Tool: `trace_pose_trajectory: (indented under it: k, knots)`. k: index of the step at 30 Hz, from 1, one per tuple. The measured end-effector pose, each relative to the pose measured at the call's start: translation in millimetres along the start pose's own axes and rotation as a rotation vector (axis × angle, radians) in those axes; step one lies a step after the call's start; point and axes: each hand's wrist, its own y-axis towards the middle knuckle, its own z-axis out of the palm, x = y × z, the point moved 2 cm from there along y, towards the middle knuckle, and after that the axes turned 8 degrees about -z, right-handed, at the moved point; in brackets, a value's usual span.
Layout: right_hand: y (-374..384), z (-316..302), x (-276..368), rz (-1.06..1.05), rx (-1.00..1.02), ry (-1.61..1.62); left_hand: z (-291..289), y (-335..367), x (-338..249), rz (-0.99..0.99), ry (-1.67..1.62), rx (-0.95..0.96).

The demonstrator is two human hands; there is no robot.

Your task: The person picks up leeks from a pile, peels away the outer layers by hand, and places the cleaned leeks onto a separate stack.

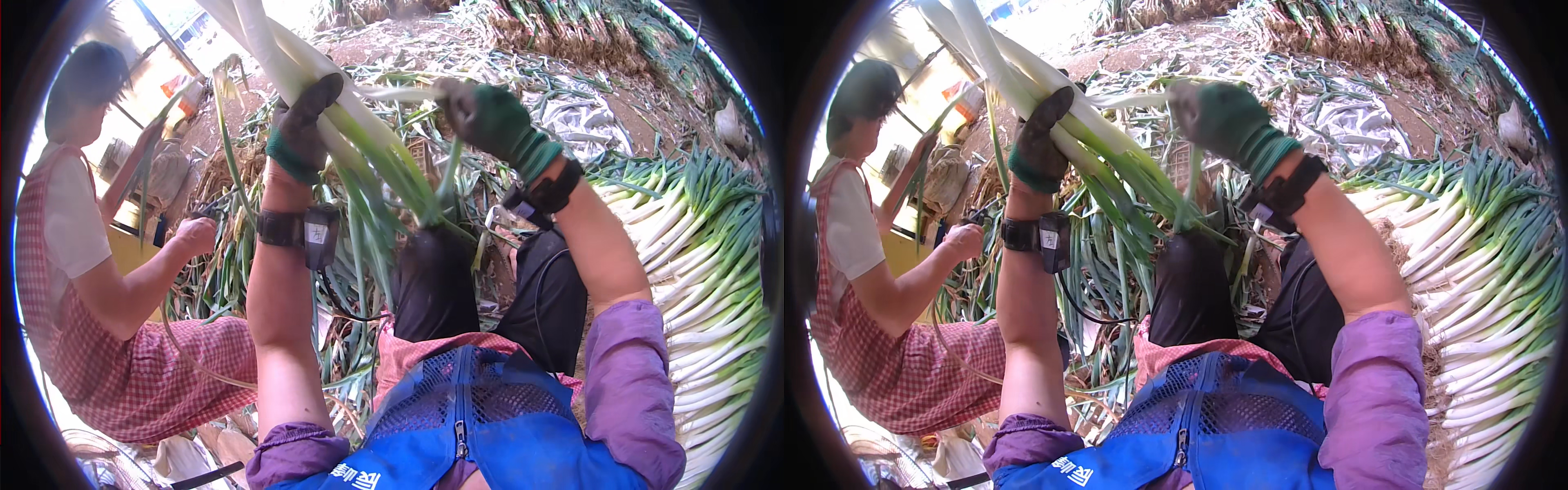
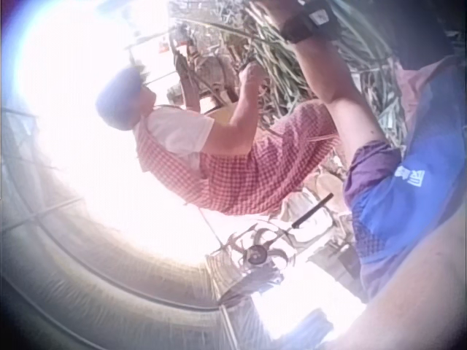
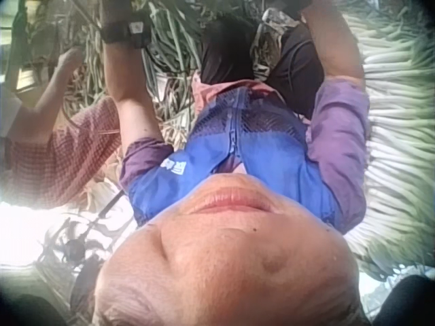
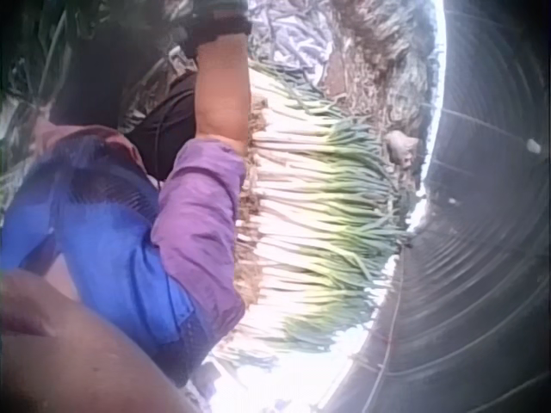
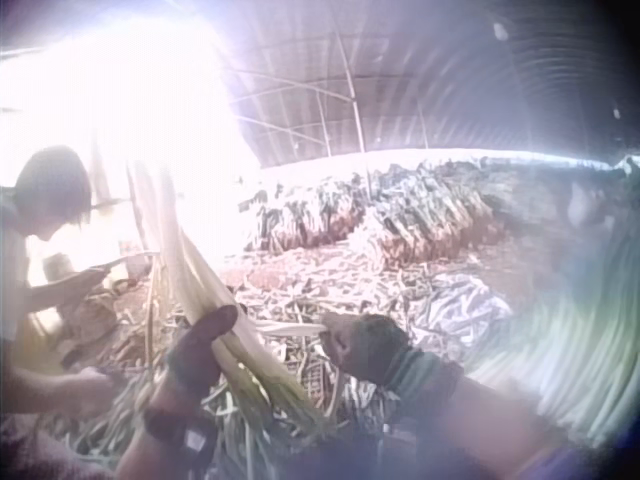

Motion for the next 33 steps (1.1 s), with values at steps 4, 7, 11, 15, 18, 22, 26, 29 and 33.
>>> trace_pose_trajectory:
  k: [4, 7, 11, 15, 18, 22, 26, 29, 33]
  knots:
    - [11, -45, -24, 0.043, -0.348, -0.127, -20, 0, 8, 0.003, 0.012, -0.093]
    - [2, -66, -44, 0.150, -0.402, -0.089, -34, 0, 8, -0.034, -0.006, -0.125]
    - [-24, -25, -71, 0.436, 0.503, 0.237, -61, 3, -5, -0.029, -0.081, -0.077]
    - [-52, 11, -58, 0.178, 0.459, 0.164, -60, 4, -23, -0.017, -0.028, -0.149]
    - [-17, -18, -91, 0.338, -0.228, 0.079, -58, 10, -32, -0.111, 0.031, 0.004]
    - [16, -48, -47, -0.023, -0.243, -0.271, -34, 4, -35, -0.061, 0.148, 0.080]
    - [15, -89, 38, -0.519, -0.215, -0.684, -2, 4, -26, 0.113, 0.591, 0.266]
    - [22, -110, 68, -0.630, -0.149, -0.870, -13, 15, 2, 0.193, 0.621, 0.426]
    - [1, -136, 59, -0.605, -0.087, -1.202, 96, 13, 4, -0.304, 0.184, 0.797]
